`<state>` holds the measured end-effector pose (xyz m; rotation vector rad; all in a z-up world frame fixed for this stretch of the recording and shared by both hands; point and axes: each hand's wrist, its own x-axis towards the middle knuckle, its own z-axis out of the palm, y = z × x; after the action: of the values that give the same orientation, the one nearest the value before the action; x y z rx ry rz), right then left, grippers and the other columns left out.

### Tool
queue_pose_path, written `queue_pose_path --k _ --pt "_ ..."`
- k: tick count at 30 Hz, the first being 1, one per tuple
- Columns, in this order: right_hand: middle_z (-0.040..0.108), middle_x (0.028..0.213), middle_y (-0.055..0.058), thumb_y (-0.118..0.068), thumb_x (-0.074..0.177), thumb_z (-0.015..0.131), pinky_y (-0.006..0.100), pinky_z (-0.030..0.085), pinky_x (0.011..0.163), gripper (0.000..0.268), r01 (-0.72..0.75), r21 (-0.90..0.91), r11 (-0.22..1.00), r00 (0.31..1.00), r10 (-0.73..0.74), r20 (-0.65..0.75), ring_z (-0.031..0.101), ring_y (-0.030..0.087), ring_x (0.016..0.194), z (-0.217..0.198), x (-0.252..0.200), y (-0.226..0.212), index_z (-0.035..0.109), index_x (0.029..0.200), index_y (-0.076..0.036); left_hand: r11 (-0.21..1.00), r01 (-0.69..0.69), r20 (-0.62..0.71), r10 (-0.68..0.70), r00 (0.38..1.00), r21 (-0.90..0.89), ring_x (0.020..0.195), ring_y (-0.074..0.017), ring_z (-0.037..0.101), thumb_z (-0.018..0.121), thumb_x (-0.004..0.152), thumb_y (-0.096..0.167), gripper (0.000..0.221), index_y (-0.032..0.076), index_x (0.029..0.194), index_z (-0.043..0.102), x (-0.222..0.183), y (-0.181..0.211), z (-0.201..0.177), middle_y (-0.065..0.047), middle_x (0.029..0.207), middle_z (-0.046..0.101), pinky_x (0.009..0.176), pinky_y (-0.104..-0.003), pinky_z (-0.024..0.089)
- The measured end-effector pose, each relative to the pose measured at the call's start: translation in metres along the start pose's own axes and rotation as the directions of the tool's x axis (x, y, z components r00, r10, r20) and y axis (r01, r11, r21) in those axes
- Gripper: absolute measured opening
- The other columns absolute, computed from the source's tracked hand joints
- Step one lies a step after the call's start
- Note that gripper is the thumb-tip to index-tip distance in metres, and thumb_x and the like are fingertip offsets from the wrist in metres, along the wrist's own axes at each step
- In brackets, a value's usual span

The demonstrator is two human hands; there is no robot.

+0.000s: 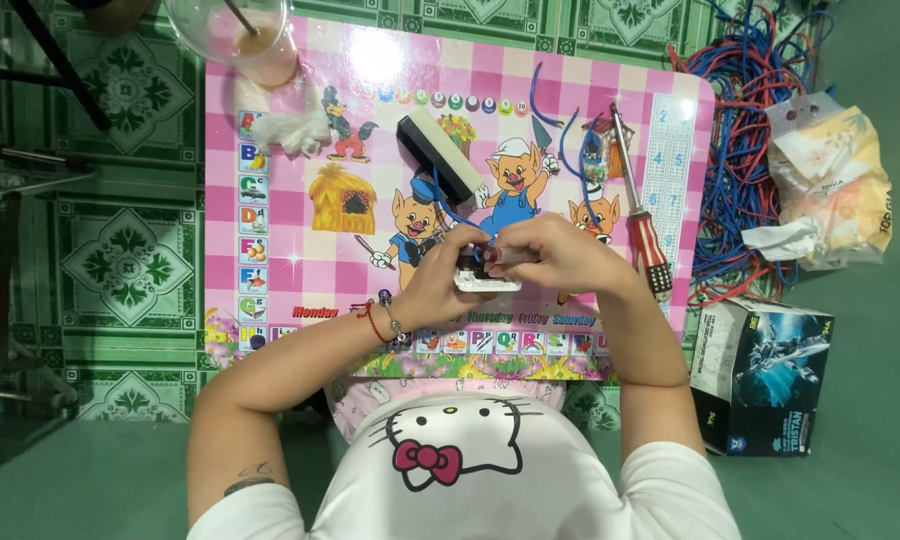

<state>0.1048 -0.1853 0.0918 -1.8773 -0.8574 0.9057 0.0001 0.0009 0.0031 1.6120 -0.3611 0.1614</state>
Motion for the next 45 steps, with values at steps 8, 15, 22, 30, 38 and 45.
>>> queue_pose_path --k 8,15,22,30,38,45 --pt "0.062 0.059 0.012 0.006 0.082 0.073 0.033 0.041 0.053 0.011 0.027 0.003 1.0 0.998 -0.027 -0.049 0.053 0.02 0.052 0.001 0.002 -0.004 0.076 0.085 -0.004 1.0 0.007 -0.025 -0.006 1.0 0.029 0.092 -0.0349 0.066 0.084 0.083 0.023 0.061 0.012 0.127 0.044 -0.007 -0.013 0.006 -0.012 0.108 0.062 0.08 -0.045 0.055" --pt "0.06 0.057 0.011 0.004 0.081 0.076 0.033 0.042 0.051 0.011 0.145 -0.084 0.986 0.987 -0.151 -0.062 0.055 0.023 0.049 0.002 0.005 -0.006 0.076 0.086 -0.006 1.0 0.006 -0.012 -0.006 1.0 0.031 0.089 -0.0373 0.065 0.083 0.083 0.021 0.06 0.012 0.127 0.044 -0.003 -0.006 0.003 -0.014 0.107 0.062 0.078 -0.047 0.055" --pt "0.056 0.058 0.005 -0.004 0.083 0.081 0.029 0.04 0.048 0.008 0.308 -0.15 0.94 0.945 -0.32 -0.065 0.05 0.02 0.047 -0.002 0.008 0.003 0.075 0.083 -0.009 0.999 -0.031 -0.005 0.031 1.0 0.02 0.087 -0.035 0.065 0.084 0.083 0.029 0.058 0.012 0.124 0.047 -0.001 -0.014 0.003 -0.011 0.102 0.061 0.076 -0.046 0.055" --pt "0.062 0.061 0.005 -0.006 0.083 0.081 0.029 0.043 0.047 0.006 0.343 -0.202 0.917 0.927 -0.365 -0.087 0.053 0.02 0.046 0.003 0.006 0.007 0.076 0.084 -0.01 1.0 -0.016 -0.011 0.016 1.0 0.016 0.085 -0.0344 0.065 0.085 0.083 0.026 0.06 0.013 0.126 0.046 -0.004 -0.017 0.002 -0.012 0.1 0.065 0.075 -0.045 0.055" --pt "0.062 0.065 0.006 -0.01 0.086 0.081 0.031 0.046 0.047 0.008 0.367 -0.267 0.891 0.912 -0.401 -0.083 0.057 0.025 0.049 0.007 0.007 0.005 0.073 0.083 -0.009 0.997 -0.072 -0.015 0.072 0.997 0.019 0.097 -0.0314 0.063 0.084 0.084 0.024 0.057 0.009 0.128 0.051 -0.002 -0.022 0.005 -0.01 0.105 0.061 0.086 -0.043 0.053" --pt "0.057 0.056 0.005 -0.004 0.082 0.08 0.028 0.043 0.046 0.008 0.332 -0.162 0.929 0.934 -0.348 -0.079 0.054 0.021 0.046 0.009 0.007 0.008 0.073 0.081 -0.008 0.995 -0.1 0.006 0.1 0.995 0.014 0.098 -0.0319 0.062 0.082 0.086 0.026 0.05 0.009 0.123 0.053 0.0 -0.015 0.004 -0.01 0.103 0.056 0.088 -0.044 0.052"
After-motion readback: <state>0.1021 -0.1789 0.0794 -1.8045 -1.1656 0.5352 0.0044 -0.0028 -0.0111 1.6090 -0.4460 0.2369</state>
